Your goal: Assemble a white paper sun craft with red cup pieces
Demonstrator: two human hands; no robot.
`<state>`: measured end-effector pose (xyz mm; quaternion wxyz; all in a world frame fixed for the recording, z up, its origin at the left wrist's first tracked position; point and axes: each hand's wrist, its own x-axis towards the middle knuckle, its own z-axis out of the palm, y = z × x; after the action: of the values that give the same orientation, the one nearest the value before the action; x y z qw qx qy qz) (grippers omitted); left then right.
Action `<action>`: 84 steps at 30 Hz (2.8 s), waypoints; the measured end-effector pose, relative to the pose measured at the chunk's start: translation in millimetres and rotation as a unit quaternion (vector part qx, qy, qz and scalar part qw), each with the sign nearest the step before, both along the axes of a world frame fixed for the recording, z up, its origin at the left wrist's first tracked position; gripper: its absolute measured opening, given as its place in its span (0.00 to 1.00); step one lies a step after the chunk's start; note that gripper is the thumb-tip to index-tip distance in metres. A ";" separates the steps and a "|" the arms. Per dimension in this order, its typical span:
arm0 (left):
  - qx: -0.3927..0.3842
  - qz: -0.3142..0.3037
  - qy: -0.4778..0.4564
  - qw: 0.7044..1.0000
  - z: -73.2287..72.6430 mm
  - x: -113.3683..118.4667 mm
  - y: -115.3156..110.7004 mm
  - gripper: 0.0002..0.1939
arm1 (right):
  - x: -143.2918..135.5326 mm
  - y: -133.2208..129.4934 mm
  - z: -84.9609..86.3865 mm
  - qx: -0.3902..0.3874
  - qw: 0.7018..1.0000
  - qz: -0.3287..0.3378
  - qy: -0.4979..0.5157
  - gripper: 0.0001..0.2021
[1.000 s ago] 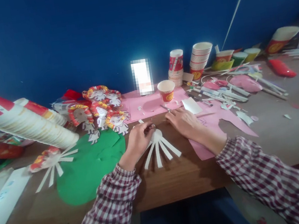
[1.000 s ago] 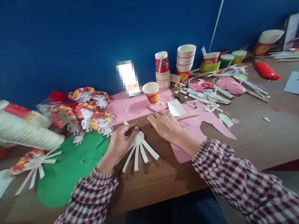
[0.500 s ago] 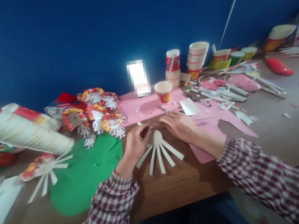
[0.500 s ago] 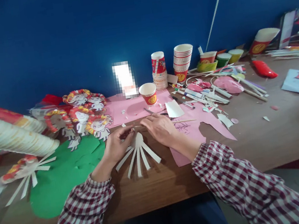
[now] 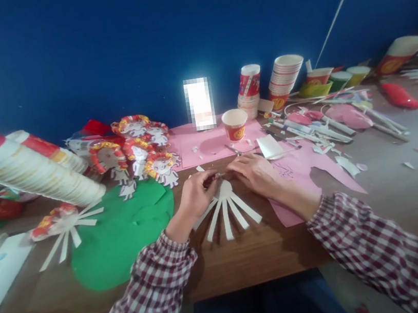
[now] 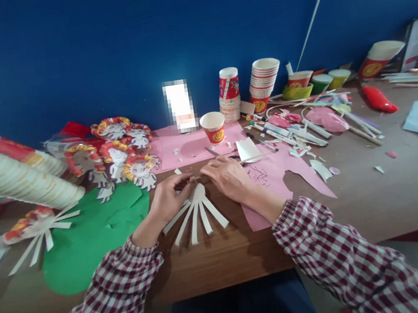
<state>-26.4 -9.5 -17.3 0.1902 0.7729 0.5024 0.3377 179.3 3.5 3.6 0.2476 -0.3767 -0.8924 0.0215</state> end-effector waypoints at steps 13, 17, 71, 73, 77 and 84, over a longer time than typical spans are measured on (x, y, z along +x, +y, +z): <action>0.013 0.008 0.020 1.000 0.7 4.9 -0.3 0.13 | -0.4 6.7 -16.8 -0.002 0.998 0.009 0.054 0.08; 0.012 0.002 0.020 1.000 3.9 6.1 -2.0 0.13 | -1.0 6.1 -16.4 -0.012 1.000 0.019 0.021 0.07; -0.015 -0.080 -0.151 0.985 22.8 17.7 19.2 0.28 | 2.1 5.7 -3.7 0.008 0.989 -0.007 0.145 0.12; -0.022 -0.106 -0.139 0.984 26.2 17.8 23.3 0.26 | 2.3 6.6 -4.5 0.003 0.990 -0.021 0.139 0.12; -0.013 -0.093 -0.172 0.981 24.2 21.4 23.1 0.17 | 1.8 7.8 -6.3 -0.004 0.988 -0.018 0.152 0.12; -0.027 -0.067 -0.199 0.977 21.5 22.0 11.1 0.13 | 1.1 6.2 -6.0 0.017 0.990 -0.013 0.137 0.09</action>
<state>-4.5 1.6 4.3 0.3299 0.7165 0.4105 0.4575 180.4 9.7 -2.4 0.3742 -0.3775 -0.8453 0.0548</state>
